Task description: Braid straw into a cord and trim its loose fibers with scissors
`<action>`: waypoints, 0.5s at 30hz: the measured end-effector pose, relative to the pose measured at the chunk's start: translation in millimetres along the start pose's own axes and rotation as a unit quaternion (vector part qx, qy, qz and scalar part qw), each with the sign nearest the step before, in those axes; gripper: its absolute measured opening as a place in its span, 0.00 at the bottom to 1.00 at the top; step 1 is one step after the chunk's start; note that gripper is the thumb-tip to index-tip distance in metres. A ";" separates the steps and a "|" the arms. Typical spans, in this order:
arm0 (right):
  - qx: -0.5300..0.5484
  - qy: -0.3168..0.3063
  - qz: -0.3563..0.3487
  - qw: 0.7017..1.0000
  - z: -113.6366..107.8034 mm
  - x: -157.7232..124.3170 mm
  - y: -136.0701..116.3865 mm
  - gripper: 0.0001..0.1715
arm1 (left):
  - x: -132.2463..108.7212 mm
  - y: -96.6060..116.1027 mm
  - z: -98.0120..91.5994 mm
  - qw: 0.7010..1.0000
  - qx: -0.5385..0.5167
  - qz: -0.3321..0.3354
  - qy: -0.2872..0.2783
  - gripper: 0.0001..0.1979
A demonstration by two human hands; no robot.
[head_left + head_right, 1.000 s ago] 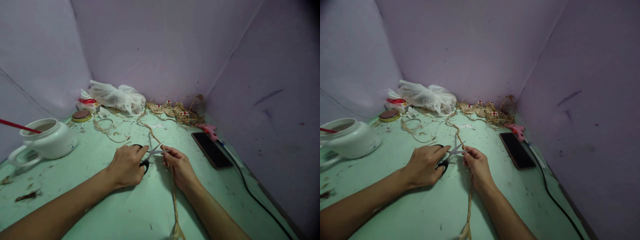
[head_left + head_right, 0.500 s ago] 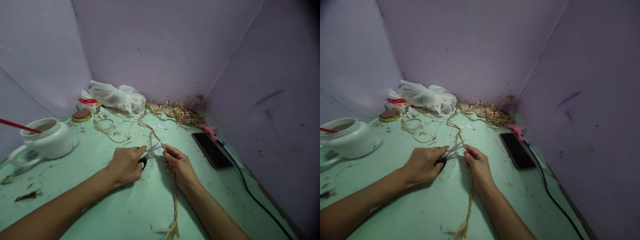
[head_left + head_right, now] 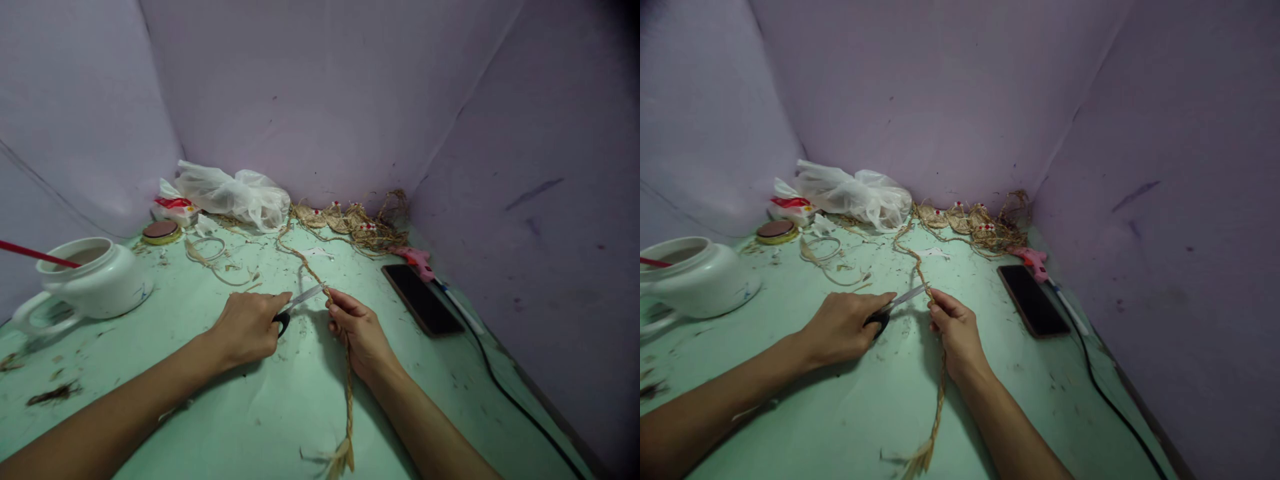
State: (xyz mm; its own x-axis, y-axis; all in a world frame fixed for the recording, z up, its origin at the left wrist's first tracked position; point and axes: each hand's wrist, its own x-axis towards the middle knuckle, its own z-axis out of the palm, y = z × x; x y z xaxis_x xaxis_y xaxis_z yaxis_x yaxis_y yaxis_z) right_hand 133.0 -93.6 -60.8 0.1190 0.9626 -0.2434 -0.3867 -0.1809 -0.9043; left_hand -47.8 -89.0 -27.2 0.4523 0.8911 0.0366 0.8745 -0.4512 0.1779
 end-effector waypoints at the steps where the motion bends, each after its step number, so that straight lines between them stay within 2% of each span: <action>1: 0.001 -0.001 0.000 1.000 0.2 -0.1 -0.2 0.17 | -0.1 -0.2 0.3 1.000 -0.003 0.003 0.005 0.21; 6: 0.014 -0.005 0.011 1.000 1.4 -1.2 -2.4 0.17 | -0.4 -2.2 2.4 1.000 -0.023 0.013 0.011 0.19; 11: 0.050 -0.034 0.046 0.997 2.6 -3.7 -6.4 0.16 | 2.3 -6.8 3.3 0.998 -0.058 -0.010 0.023 0.17; 15: 0.061 -0.087 0.053 0.993 4.3 -7.2 -8.8 0.24 | 6.9 -11.2 5.1 0.988 -0.134 -0.060 0.056 0.15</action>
State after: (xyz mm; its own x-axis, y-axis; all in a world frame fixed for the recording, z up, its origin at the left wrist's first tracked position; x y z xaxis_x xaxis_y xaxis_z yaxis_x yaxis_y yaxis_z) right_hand 131.7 -98.1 -49.7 -0.0834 0.9619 -0.2605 -0.4980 -0.2667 -0.8252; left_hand -53.5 -78.0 -34.0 0.3130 0.9439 0.1050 0.8361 -0.3263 0.4409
